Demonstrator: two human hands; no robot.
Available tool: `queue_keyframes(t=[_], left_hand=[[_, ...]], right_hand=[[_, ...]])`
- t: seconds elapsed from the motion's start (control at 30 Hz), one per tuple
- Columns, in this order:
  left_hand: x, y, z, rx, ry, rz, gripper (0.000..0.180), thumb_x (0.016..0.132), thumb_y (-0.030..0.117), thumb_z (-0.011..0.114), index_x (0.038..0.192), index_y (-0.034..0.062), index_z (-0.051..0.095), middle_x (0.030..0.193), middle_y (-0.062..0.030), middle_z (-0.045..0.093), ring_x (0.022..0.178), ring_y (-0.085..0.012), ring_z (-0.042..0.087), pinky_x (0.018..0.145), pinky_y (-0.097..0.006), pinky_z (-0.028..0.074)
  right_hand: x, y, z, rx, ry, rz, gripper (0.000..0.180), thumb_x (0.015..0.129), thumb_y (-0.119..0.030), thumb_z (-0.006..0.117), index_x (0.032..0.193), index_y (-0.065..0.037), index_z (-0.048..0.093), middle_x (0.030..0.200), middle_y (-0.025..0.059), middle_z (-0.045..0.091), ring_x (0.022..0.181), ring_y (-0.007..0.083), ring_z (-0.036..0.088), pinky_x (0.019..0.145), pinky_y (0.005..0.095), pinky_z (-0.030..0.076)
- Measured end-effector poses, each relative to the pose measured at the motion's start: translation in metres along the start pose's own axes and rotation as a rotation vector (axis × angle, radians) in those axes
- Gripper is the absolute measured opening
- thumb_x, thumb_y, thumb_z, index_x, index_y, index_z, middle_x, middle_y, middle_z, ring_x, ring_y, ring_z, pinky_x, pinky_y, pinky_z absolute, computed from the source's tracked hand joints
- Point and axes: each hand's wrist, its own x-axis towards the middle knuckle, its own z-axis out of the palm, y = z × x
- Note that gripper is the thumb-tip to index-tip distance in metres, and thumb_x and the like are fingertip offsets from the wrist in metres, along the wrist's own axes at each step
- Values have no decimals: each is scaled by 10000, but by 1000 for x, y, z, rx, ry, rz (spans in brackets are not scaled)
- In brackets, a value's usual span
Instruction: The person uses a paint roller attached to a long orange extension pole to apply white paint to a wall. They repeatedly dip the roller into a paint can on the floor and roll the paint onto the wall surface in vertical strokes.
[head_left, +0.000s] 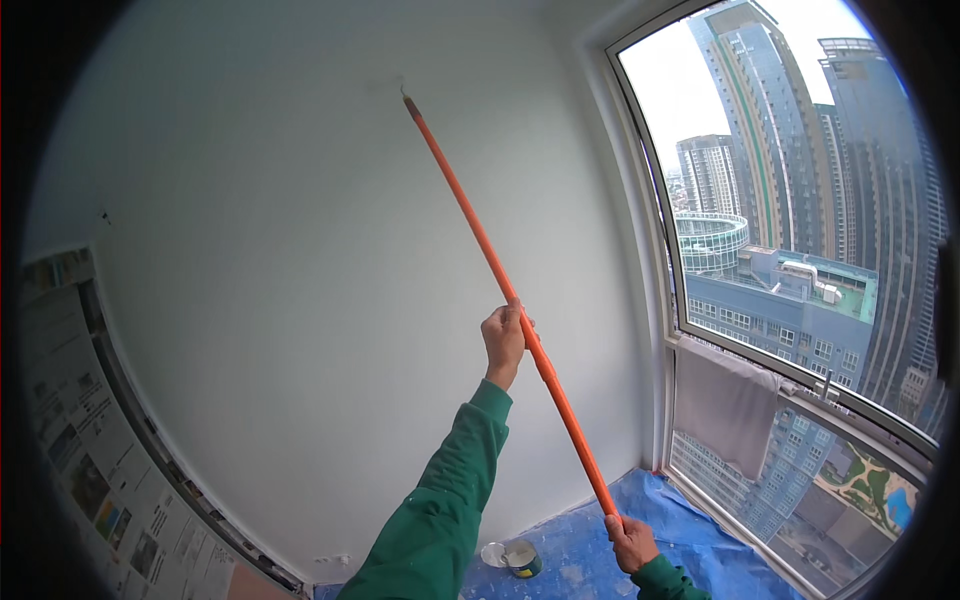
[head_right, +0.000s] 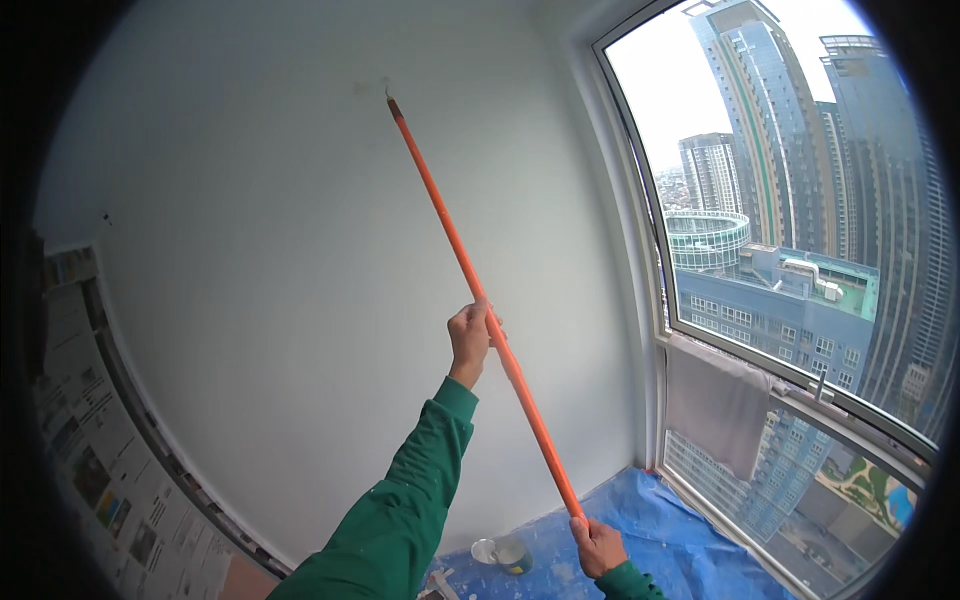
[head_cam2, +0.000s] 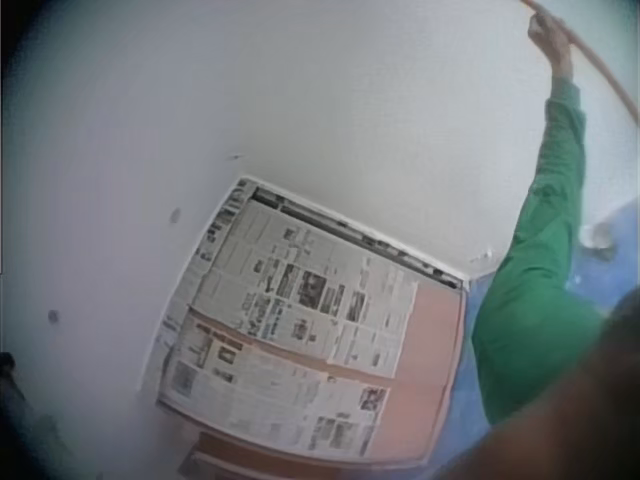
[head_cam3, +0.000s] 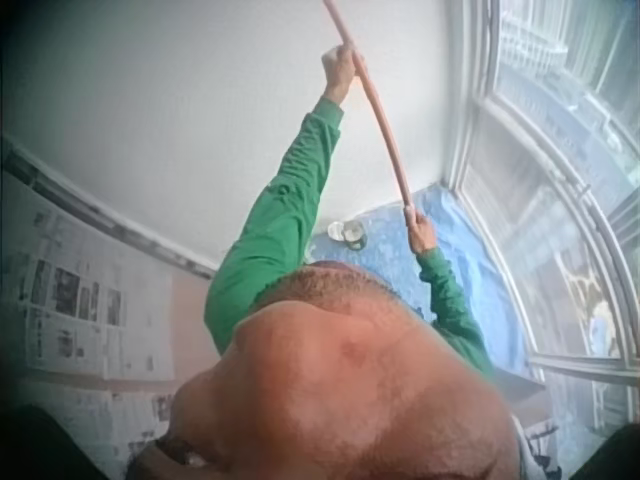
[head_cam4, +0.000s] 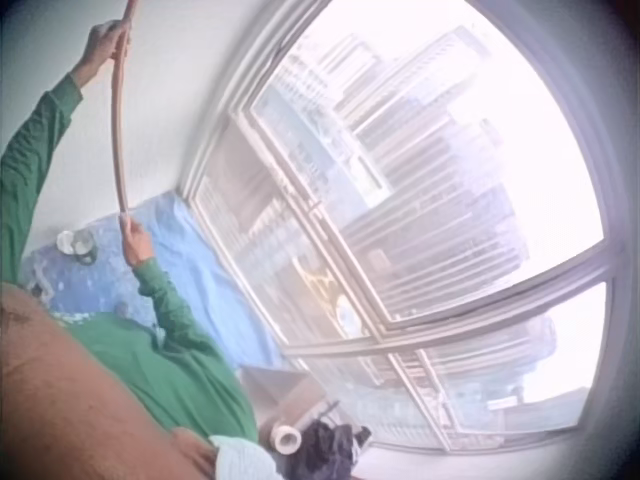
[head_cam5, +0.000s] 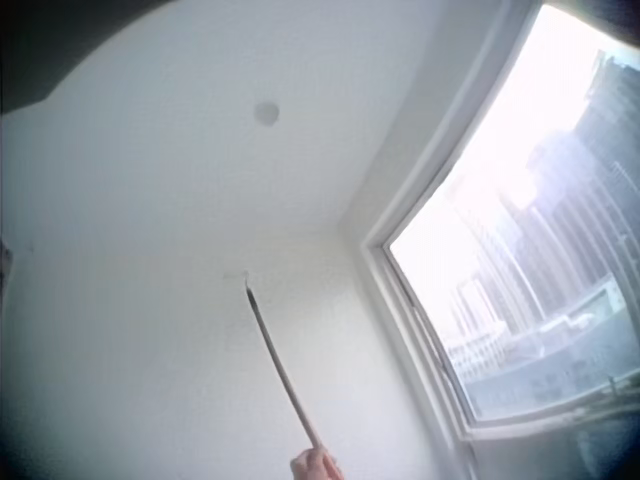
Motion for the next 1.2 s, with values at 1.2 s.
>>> queue_keyframes(t=[1.2], left_hand=[[-256,-110,-10,67,-144,-417,398,1003,381,488,926,8,605,757,-54,650,640,-124,647,480,-265,531]], right_hand=[[-203,167,-29,-209,-91,327,644,948,-617,356,987,-44,645,835,222,609,797,350,560,706,471,416]])
